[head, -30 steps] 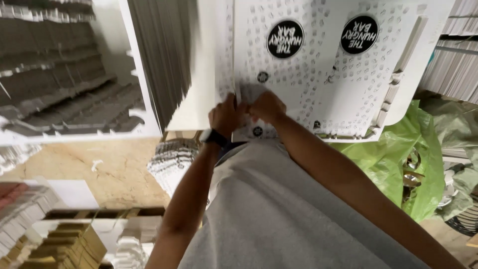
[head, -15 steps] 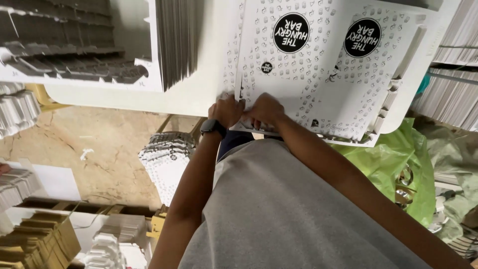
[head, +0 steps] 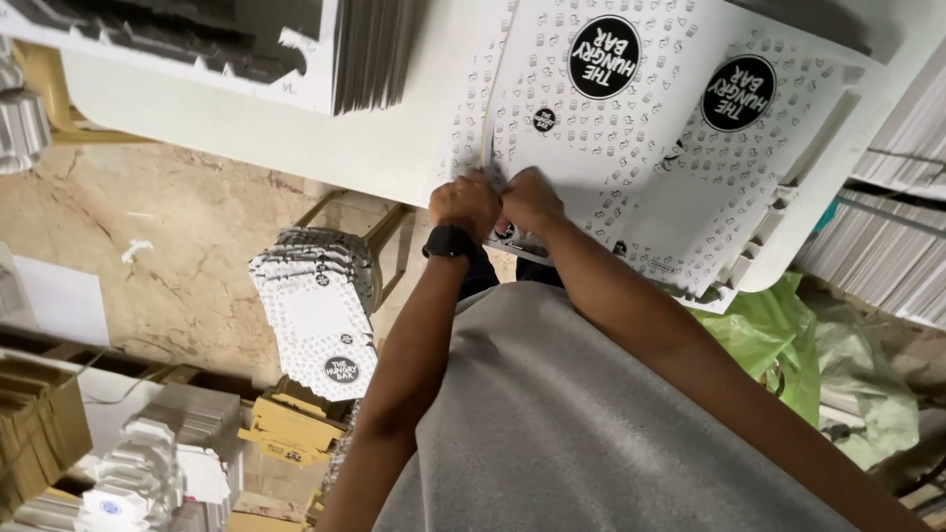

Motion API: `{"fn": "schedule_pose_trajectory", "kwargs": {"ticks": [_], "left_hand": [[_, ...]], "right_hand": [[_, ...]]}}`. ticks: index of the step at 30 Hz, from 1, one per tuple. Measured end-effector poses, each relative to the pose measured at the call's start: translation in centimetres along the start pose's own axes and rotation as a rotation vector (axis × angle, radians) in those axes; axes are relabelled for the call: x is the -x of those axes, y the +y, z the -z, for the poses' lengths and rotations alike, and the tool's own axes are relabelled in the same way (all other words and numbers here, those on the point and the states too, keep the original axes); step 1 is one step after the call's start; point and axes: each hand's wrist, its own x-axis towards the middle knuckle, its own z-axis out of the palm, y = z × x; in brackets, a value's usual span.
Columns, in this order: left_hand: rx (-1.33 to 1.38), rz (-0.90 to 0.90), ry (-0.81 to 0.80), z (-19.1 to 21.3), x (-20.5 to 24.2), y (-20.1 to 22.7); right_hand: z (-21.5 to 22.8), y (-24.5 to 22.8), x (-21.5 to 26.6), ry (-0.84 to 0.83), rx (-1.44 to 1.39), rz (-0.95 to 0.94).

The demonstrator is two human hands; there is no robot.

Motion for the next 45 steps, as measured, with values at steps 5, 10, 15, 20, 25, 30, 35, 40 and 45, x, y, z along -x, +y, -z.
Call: {"fn": "schedule_pose_trajectory", "kwargs": {"ticks": [5, 10, 15, 20, 25, 30, 35, 40, 45], "left_hand": [[0.527, 0.238, 0.302, -2.1, 4.1, -1.6], [1.275, 0.591, 0.454, -6.1, 6.0, -1.2], [1.204, 0.486, 0.214, -5.8, 6.3, 0.9], [1.135, 0.516, 0.217, -3.4, 8.4, 2.1], [0.644, 0.598, 0.332, -6.2, 7.3, 3.2], [0.752, 0.455, 0.17, -4.3, 7.5, 0.9], [1.158, 0.402, -0.079, -0.6, 7.1, -4.2], [0.833, 0.131, -0.175, -1.3, 4.0, -2.2], [0.233, 0.356, 0.143, -2.7, 5.2, 1.7]], "right_hand": [[1.5, -3.4, 3.8, -0.04, -0.1, 0.022], [1.5, -1.7, 3.0, -0.115, 0.033, 0.041], [2.4, -3.9, 5.5, -0.232, 0.348, 0.034], [1.2, -2.7, 3.7, -0.17, 0.415, -0.006], [0.0, -1.2, 2.7, -0.068, 0.508, 0.016], [0.5, -1.1, 2.1, -0.035, 0.479, 0.082], [0.3, -1.8, 2.7, -0.073, 0.497, 0.021], [-0.2, 0.2, 0.4, -0.065, 0.464, 0.029], [-0.6, 1.0, 0.3, 0.021, 0.535, 0.048]]}}
